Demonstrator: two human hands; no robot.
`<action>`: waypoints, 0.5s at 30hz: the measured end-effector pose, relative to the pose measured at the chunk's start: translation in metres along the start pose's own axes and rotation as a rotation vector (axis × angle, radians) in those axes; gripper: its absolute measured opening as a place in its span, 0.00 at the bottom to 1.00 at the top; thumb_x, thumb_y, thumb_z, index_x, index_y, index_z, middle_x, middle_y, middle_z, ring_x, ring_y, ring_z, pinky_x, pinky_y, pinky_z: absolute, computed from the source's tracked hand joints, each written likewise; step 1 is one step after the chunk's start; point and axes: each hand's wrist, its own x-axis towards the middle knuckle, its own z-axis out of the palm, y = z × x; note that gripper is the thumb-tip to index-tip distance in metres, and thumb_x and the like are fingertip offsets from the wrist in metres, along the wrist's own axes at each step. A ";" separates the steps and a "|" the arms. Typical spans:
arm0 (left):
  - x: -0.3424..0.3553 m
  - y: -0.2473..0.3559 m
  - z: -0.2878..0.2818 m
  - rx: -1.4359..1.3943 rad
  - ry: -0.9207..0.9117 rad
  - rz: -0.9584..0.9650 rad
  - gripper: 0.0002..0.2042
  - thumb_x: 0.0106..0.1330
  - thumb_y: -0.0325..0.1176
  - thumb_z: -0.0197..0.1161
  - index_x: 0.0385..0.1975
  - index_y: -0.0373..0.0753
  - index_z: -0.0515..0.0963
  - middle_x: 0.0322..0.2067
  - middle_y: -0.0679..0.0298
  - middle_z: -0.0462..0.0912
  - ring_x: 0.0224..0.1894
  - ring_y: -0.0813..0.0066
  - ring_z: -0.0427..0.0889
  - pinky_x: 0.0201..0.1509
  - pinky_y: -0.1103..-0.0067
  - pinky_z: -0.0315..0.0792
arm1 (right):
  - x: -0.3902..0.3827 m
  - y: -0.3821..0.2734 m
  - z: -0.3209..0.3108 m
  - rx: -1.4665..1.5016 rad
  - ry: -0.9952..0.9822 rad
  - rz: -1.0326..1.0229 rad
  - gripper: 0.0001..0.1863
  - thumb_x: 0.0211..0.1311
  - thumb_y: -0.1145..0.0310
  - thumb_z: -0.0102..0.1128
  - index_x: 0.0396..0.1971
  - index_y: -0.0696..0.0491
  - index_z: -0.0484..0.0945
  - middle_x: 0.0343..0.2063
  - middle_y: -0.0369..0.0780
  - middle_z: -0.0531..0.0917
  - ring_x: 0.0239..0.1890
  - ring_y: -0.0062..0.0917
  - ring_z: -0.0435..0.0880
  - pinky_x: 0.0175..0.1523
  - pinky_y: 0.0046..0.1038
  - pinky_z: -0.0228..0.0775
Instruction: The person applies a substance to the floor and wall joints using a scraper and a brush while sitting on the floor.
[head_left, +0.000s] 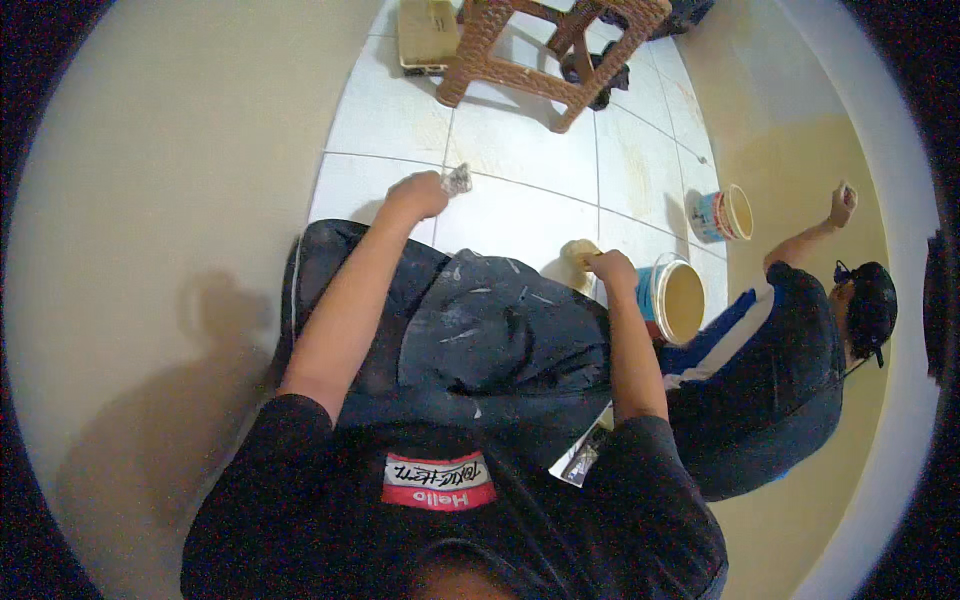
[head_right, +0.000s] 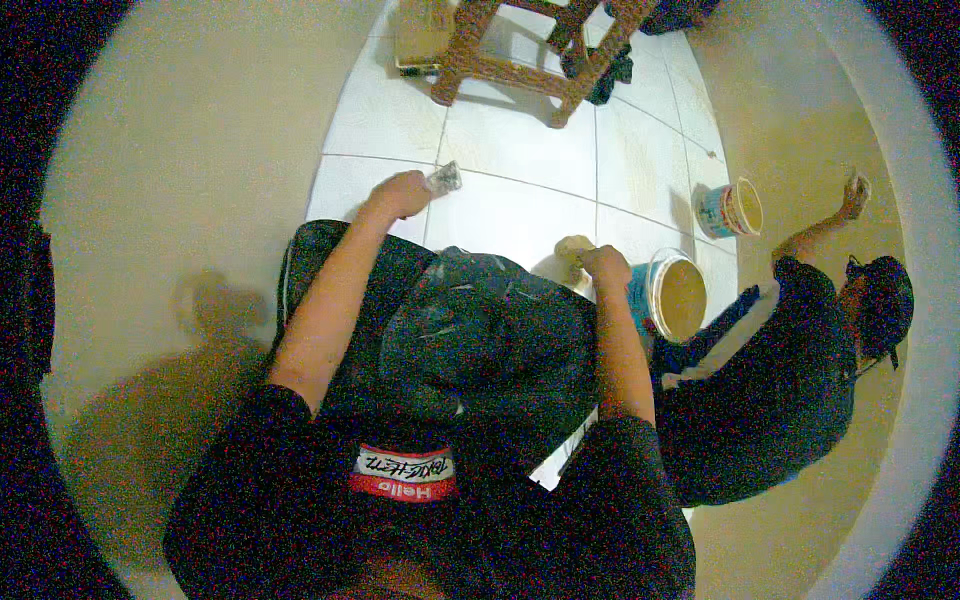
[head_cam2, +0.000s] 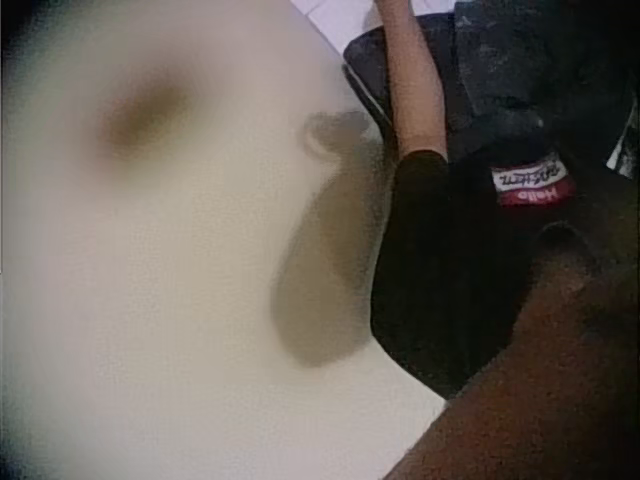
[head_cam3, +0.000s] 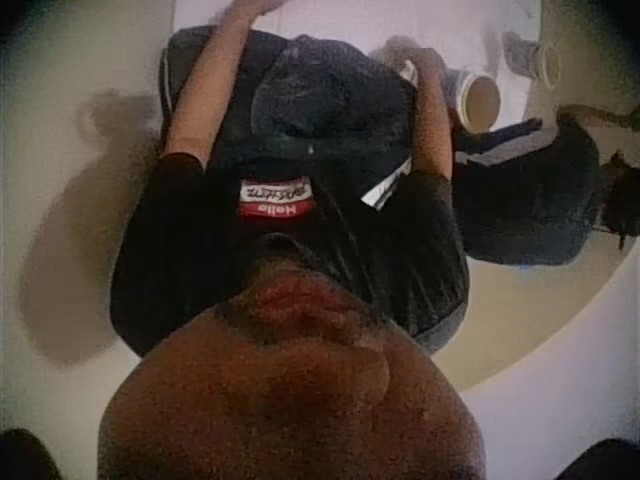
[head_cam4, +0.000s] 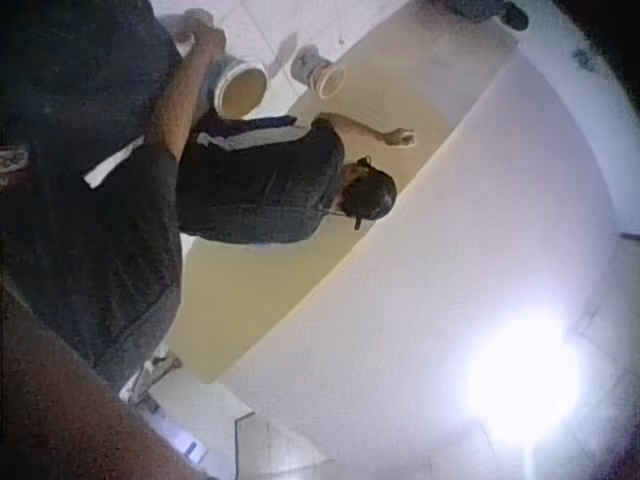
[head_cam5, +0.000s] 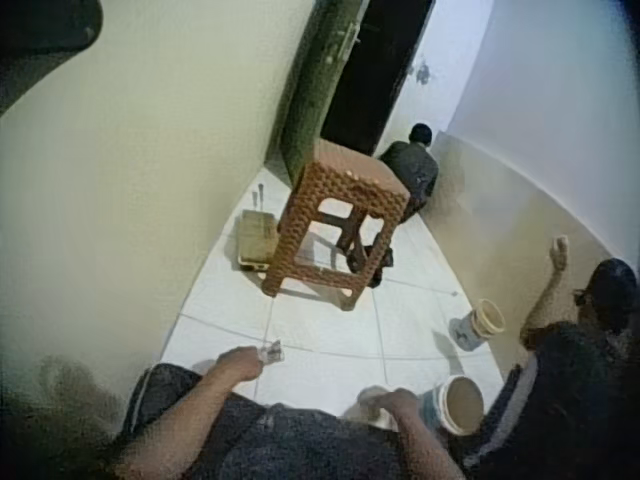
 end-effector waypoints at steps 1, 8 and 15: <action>0.000 0.006 -0.002 0.002 -0.003 -0.015 0.18 0.60 0.37 0.53 0.45 0.36 0.79 0.48 0.47 0.80 0.51 0.52 0.80 0.55 0.63 0.73 | -0.001 -0.005 -0.007 0.021 0.013 -0.015 0.32 0.48 0.41 0.63 0.41 0.55 0.84 0.44 0.49 0.84 0.48 0.40 0.83 0.50 0.36 0.75; 0.006 0.025 0.003 -0.045 0.075 0.068 0.19 0.55 0.37 0.58 0.46 0.35 0.78 0.45 0.46 0.81 0.50 0.53 0.81 0.53 0.64 0.74 | 0.018 -0.034 0.018 0.004 -0.100 -0.599 0.27 0.47 0.48 0.69 0.34 0.59 0.83 0.37 0.53 0.84 0.42 0.45 0.84 0.47 0.38 0.76; 0.017 -0.011 -0.002 -0.091 0.215 0.064 0.18 0.56 0.36 0.55 0.44 0.32 0.75 0.37 0.44 0.83 0.40 0.53 0.84 0.47 0.63 0.75 | -0.021 -0.151 0.057 0.120 -0.105 -0.833 0.27 0.48 0.54 0.69 0.45 0.56 0.76 0.42 0.52 0.82 0.46 0.46 0.82 0.50 0.40 0.74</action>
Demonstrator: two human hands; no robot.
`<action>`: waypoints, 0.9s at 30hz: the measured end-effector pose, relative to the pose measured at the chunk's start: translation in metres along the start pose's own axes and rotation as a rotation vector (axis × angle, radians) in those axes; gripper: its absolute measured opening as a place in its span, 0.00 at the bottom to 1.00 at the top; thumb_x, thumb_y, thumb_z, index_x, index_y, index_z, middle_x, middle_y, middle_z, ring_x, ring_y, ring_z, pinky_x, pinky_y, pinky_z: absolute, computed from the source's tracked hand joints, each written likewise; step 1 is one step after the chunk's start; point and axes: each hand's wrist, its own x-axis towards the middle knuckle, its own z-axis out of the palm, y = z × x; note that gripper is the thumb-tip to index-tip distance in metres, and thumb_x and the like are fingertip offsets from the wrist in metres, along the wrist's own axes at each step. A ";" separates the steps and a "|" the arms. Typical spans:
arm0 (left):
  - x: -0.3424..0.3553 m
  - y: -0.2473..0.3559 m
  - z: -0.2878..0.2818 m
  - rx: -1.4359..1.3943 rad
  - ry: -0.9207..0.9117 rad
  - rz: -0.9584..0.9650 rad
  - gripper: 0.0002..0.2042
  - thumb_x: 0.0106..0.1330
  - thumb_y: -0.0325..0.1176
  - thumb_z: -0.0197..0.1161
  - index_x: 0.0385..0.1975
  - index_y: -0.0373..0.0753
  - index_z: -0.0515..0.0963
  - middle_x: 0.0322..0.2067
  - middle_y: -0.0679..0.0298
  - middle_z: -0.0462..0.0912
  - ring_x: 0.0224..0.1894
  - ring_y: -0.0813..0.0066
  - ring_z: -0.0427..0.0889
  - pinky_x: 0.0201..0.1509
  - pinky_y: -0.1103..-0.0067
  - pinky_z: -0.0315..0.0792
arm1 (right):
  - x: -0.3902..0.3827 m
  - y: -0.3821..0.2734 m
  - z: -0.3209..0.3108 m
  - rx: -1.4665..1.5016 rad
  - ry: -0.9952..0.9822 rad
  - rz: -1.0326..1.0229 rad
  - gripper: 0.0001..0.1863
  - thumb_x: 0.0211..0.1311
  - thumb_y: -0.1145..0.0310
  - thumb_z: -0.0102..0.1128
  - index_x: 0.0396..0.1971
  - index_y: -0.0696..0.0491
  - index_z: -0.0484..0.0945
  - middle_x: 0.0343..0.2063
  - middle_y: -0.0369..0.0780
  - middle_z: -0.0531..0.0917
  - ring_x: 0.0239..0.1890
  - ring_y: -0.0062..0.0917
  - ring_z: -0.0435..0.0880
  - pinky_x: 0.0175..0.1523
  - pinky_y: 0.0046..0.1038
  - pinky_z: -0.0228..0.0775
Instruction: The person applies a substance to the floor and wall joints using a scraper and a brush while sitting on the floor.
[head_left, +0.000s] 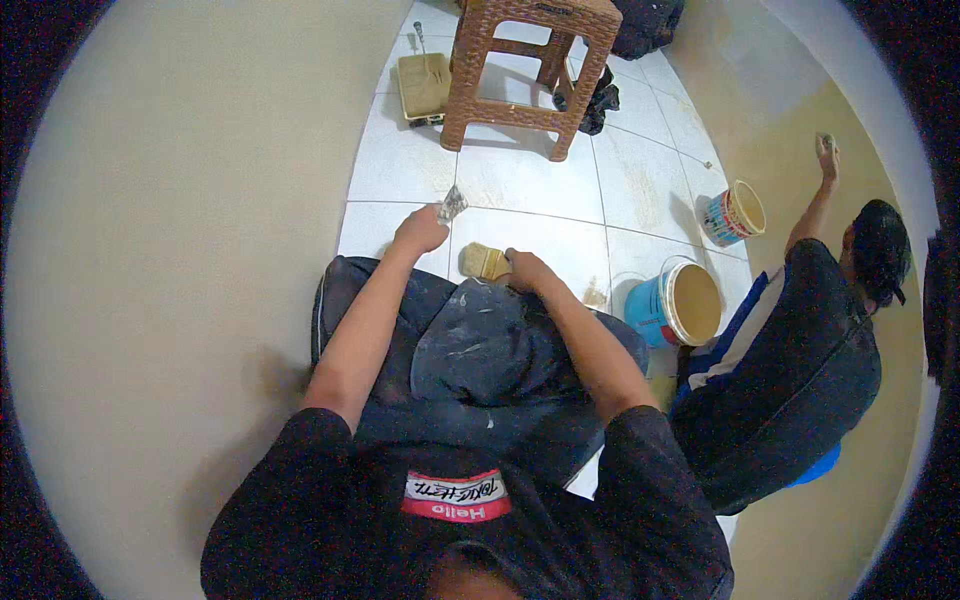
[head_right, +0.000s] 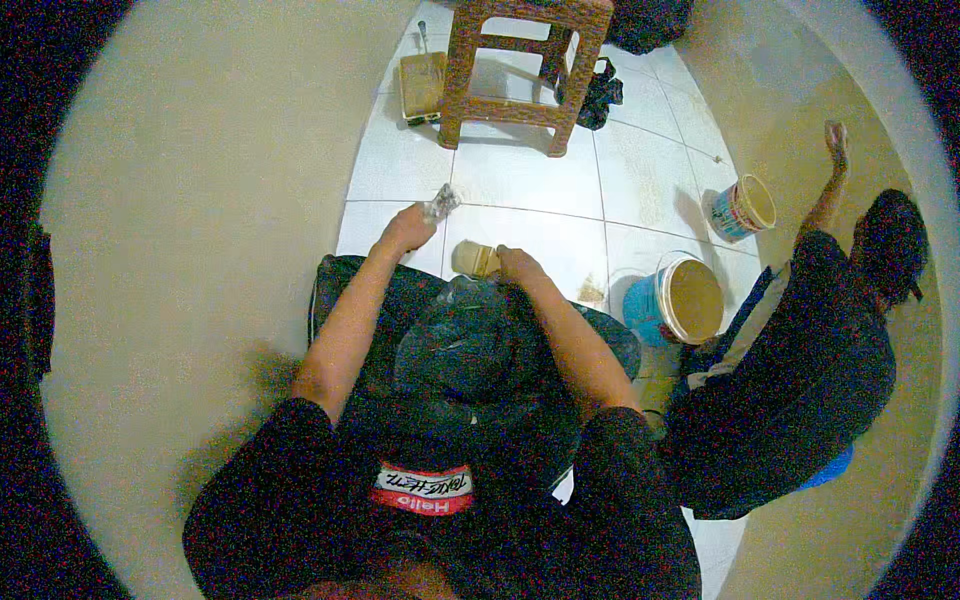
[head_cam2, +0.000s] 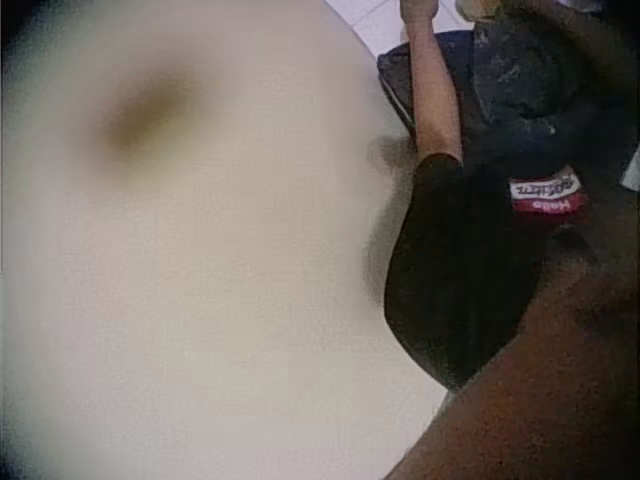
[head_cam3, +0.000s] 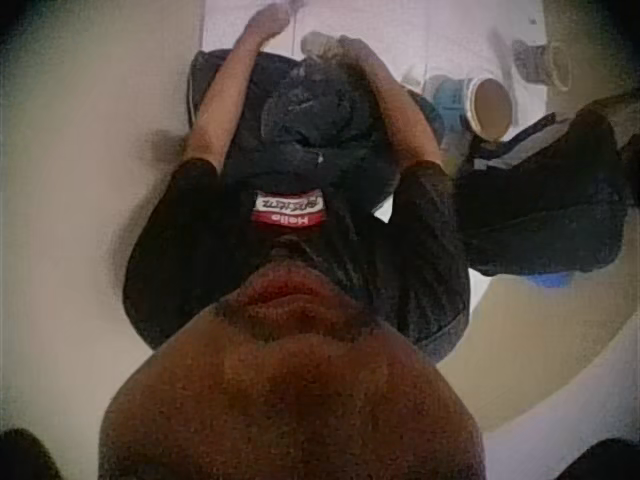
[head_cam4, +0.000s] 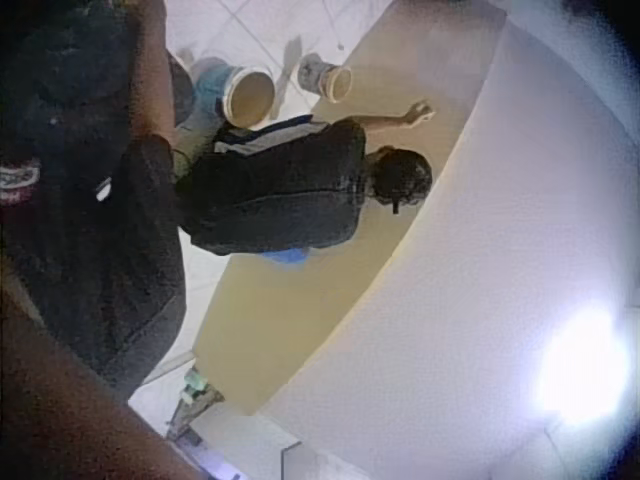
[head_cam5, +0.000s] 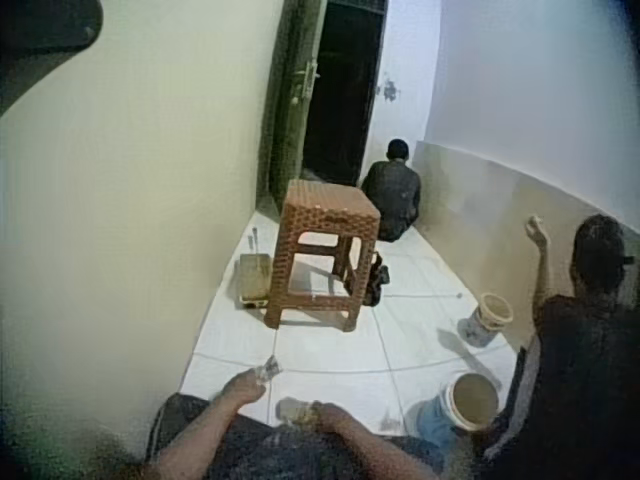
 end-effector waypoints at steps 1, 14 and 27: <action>-0.004 0.010 0.000 -0.052 -0.073 -0.015 0.18 0.56 0.36 0.53 0.42 0.32 0.75 0.33 0.45 0.83 0.34 0.53 0.85 0.43 0.64 0.77 | 0.001 0.009 0.003 0.008 0.013 0.012 0.27 0.48 0.54 0.69 0.45 0.56 0.76 0.42 0.52 0.82 0.46 0.46 0.82 0.50 0.40 0.74; -0.038 0.016 0.048 -0.488 -0.350 0.268 0.18 0.68 0.38 0.42 0.39 0.31 0.75 0.22 0.52 0.82 0.15 0.63 0.80 0.18 0.71 0.73 | -0.017 -0.070 -0.023 1.039 -0.069 0.002 0.30 0.73 0.47 0.38 0.47 0.60 0.76 0.37 0.45 0.83 0.31 0.29 0.83 0.38 0.30 0.75; -0.230 0.095 -0.081 -0.510 -0.989 0.895 0.17 0.66 0.39 0.62 0.50 0.36 0.76 0.45 0.52 0.80 0.51 0.58 0.78 0.56 0.68 0.70 | -0.029 -0.007 -0.050 0.372 0.423 0.212 0.17 0.66 0.61 0.46 0.35 0.62 0.75 0.32 0.55 0.81 0.36 0.48 0.82 0.44 0.44 0.74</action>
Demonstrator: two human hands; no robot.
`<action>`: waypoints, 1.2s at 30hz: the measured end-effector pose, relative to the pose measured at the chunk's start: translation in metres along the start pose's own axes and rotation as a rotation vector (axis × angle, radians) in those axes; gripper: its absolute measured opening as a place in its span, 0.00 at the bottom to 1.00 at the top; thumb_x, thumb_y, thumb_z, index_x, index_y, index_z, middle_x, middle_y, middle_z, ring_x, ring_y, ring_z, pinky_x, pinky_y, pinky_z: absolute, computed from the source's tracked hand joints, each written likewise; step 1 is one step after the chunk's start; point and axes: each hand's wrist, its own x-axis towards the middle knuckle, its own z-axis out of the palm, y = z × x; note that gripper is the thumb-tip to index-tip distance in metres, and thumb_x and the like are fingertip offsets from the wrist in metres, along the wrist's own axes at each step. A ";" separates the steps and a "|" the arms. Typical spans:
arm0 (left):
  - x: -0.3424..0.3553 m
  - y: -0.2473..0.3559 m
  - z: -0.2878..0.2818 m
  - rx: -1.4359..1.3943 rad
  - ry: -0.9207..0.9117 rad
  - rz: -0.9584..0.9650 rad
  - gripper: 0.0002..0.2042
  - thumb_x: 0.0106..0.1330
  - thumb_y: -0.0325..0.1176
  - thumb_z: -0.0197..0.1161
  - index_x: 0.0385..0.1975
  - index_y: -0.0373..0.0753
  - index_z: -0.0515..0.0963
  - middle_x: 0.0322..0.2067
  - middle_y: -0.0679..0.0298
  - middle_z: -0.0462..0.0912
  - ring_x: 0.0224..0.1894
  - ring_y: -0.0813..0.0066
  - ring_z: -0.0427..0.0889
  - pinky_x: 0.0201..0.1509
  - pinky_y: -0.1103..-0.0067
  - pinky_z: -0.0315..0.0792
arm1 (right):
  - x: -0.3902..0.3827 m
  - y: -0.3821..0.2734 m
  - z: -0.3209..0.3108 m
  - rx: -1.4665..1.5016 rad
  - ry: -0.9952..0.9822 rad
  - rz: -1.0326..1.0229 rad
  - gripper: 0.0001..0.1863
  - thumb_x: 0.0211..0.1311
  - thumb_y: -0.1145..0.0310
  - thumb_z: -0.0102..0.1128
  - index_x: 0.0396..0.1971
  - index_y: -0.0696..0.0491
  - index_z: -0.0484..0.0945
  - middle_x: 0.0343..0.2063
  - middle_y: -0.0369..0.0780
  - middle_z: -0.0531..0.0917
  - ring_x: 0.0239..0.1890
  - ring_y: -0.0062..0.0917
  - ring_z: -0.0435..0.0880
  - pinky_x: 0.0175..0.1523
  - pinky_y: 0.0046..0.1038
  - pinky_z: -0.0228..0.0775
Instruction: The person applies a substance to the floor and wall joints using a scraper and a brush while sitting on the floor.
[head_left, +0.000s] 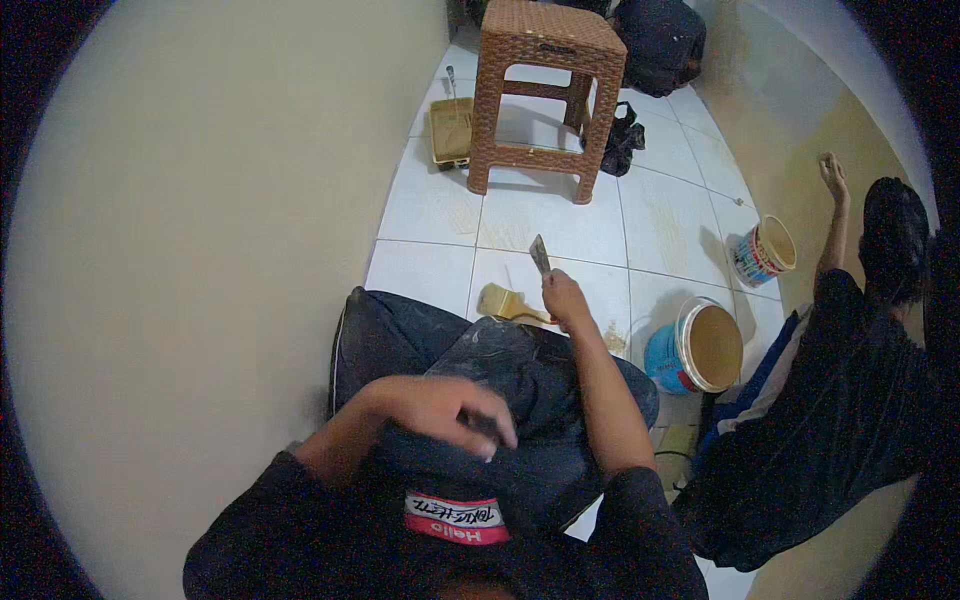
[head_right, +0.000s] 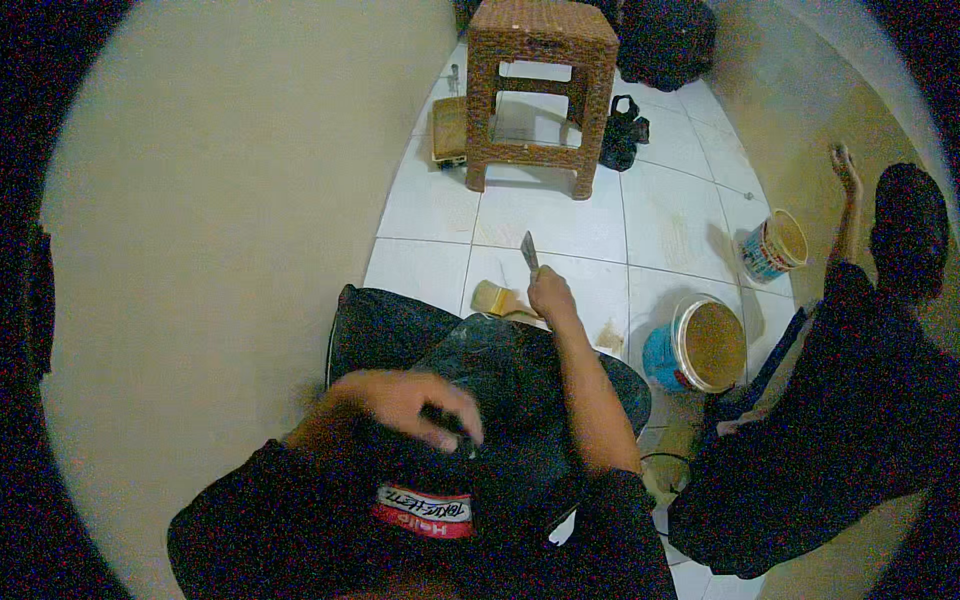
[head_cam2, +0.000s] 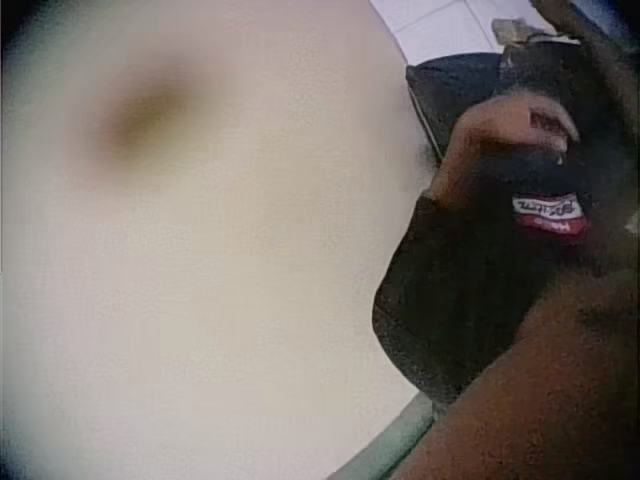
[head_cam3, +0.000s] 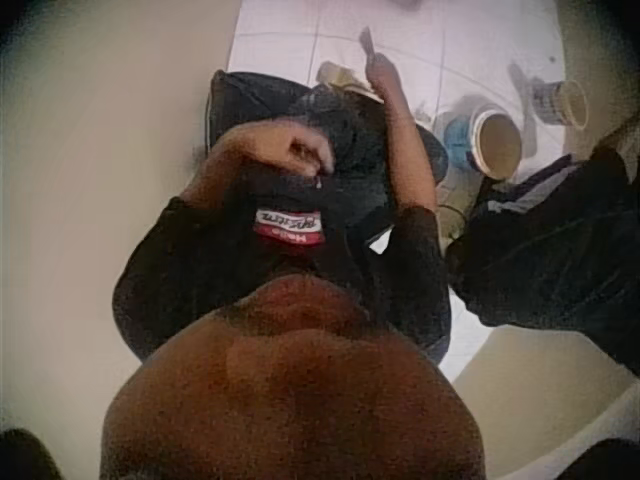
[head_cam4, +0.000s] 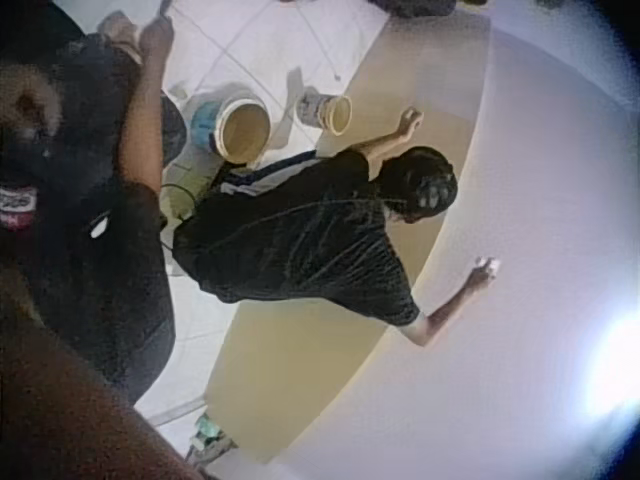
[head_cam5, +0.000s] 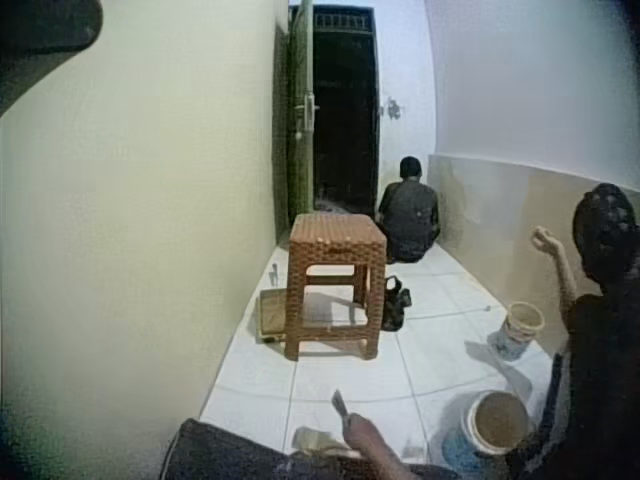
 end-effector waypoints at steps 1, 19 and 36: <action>-0.011 0.015 0.013 -0.165 -0.185 0.187 0.17 0.65 0.37 0.63 0.50 0.36 0.76 0.46 0.53 0.80 0.52 0.60 0.77 0.57 0.68 0.69 | 0.001 0.002 -0.008 -0.192 -0.002 0.010 0.18 0.66 0.60 0.46 0.34 0.62 0.76 0.34 0.55 0.82 0.36 0.48 0.83 0.45 0.45 0.73; 0.029 0.096 0.082 -0.675 0.063 0.542 0.09 0.70 0.35 0.58 0.38 0.34 0.75 0.38 0.55 0.78 0.42 0.57 0.77 0.48 0.66 0.70 | 0.003 0.024 -0.024 0.096 -0.355 0.360 0.17 0.57 0.61 0.51 0.29 0.63 0.76 0.17 0.45 0.77 0.13 0.34 0.78 0.18 0.39 0.69; 0.020 0.080 0.092 -0.613 -0.346 0.637 0.11 0.70 0.36 0.58 0.38 0.33 0.76 0.37 0.55 0.78 0.42 0.62 0.78 0.49 0.69 0.71 | 0.005 0.027 -0.021 0.005 -0.385 0.314 0.21 0.59 0.56 0.54 0.27 0.63 0.74 0.17 0.43 0.76 0.15 0.29 0.74 0.19 0.35 0.65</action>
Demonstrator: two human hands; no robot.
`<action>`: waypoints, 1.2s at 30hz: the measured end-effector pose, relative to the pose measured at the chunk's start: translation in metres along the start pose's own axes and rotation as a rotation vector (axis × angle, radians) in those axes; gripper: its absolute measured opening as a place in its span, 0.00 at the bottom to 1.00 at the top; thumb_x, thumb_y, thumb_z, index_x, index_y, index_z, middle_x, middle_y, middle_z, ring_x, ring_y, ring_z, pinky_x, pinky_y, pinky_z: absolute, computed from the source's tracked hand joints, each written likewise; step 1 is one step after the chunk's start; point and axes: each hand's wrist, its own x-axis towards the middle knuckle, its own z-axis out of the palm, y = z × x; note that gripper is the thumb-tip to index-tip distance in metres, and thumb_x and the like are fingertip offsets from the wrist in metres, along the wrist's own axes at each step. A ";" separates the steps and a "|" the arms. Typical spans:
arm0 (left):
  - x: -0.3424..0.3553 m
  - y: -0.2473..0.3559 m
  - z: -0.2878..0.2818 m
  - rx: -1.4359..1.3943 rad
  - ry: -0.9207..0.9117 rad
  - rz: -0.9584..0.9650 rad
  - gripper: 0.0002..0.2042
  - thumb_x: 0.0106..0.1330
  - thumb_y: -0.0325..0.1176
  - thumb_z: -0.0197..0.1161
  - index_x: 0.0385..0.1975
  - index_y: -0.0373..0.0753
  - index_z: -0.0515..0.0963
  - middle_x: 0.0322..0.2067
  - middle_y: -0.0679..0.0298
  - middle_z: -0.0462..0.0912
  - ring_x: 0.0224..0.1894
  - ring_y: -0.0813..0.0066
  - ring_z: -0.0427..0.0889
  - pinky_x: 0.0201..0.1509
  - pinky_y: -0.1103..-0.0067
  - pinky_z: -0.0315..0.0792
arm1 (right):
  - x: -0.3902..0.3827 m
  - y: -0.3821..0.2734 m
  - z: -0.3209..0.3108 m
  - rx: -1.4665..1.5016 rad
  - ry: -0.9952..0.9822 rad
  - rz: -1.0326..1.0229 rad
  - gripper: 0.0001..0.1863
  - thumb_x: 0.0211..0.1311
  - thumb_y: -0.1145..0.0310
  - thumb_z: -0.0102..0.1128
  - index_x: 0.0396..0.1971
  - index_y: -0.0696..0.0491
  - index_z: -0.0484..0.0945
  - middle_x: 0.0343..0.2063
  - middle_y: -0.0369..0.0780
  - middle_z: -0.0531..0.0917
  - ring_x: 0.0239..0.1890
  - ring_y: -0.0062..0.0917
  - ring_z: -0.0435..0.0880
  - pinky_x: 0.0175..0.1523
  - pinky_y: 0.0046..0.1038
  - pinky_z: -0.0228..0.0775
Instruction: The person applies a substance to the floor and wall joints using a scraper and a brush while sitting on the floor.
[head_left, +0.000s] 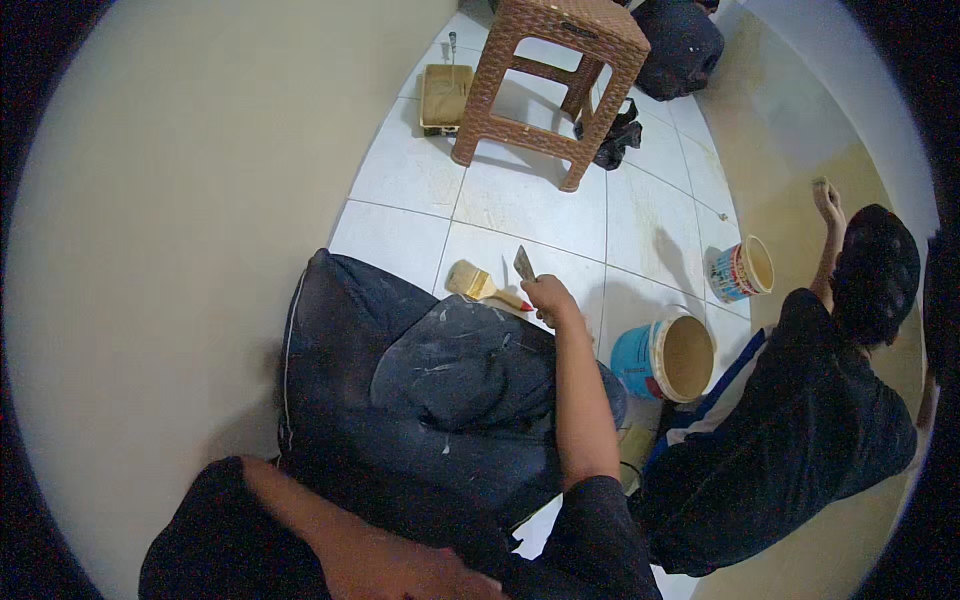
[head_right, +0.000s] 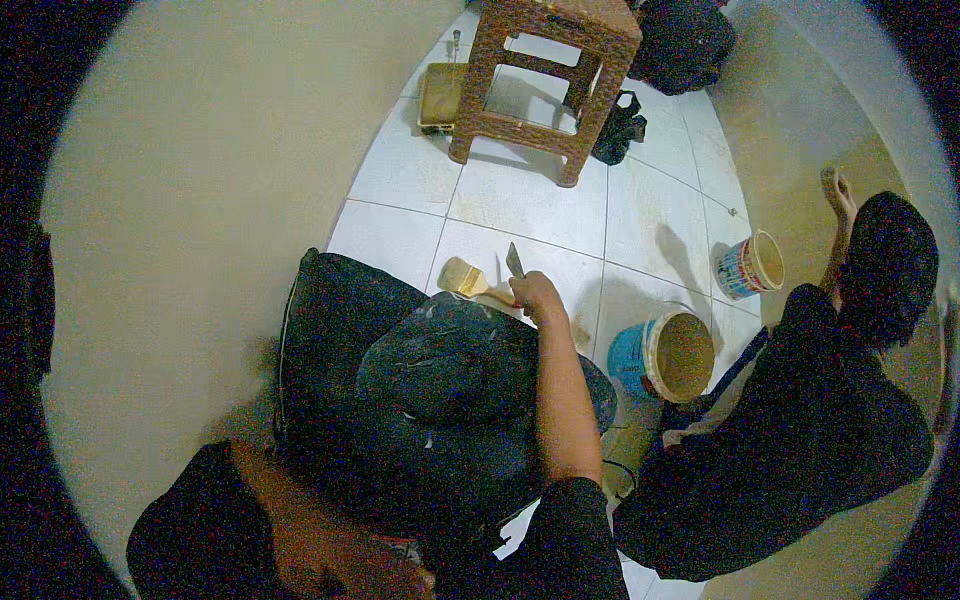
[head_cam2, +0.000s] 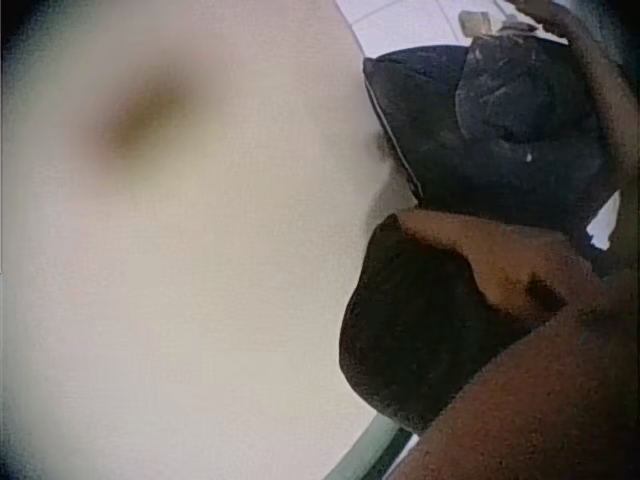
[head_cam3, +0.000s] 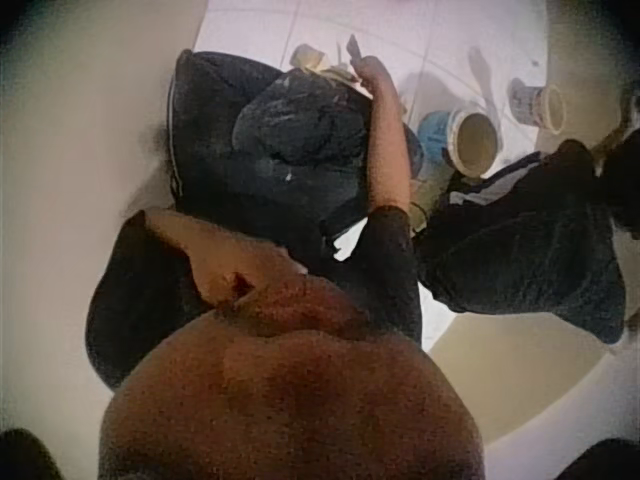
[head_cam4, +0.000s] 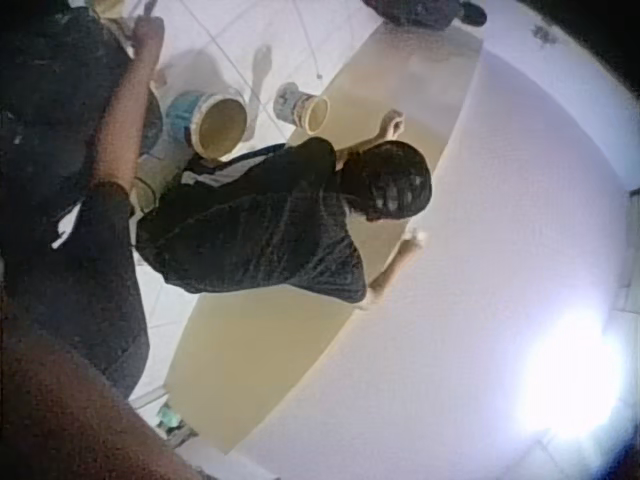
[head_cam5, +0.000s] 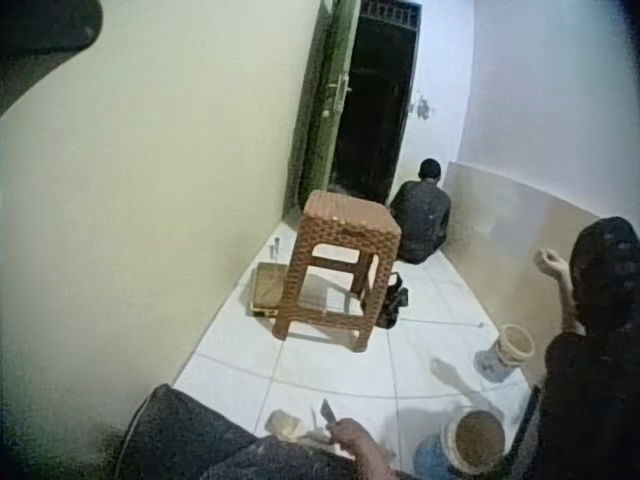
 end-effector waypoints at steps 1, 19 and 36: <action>0.000 0.002 -0.002 0.009 0.016 -0.002 0.11 0.70 0.36 0.58 0.38 0.33 0.76 0.37 0.55 0.79 0.42 0.62 0.78 0.49 0.69 0.71 | 0.001 -0.001 0.001 -0.016 -0.012 0.018 0.22 0.59 0.55 0.54 0.28 0.64 0.75 0.18 0.43 0.76 0.15 0.30 0.75 0.20 0.35 0.66; -0.033 0.018 -0.031 0.193 -0.061 -0.131 0.12 0.70 0.38 0.57 0.38 0.33 0.76 0.36 0.56 0.79 0.42 0.67 0.79 0.50 0.72 0.72 | 0.025 0.032 -0.006 -0.033 0.127 -0.176 0.27 0.65 0.49 0.48 0.34 0.64 0.76 0.17 0.44 0.77 0.12 0.29 0.73 0.20 0.33 0.66; -0.162 -0.073 -0.294 0.579 1.507 -0.491 0.16 0.70 0.35 0.43 0.41 0.33 0.77 0.32 0.55 0.80 0.34 0.66 0.79 0.36 0.71 0.74 | -0.055 -0.065 0.041 0.253 0.320 -0.815 0.17 0.68 0.67 0.50 0.53 0.58 0.74 0.39 0.46 0.77 0.41 0.33 0.76 0.48 0.30 0.69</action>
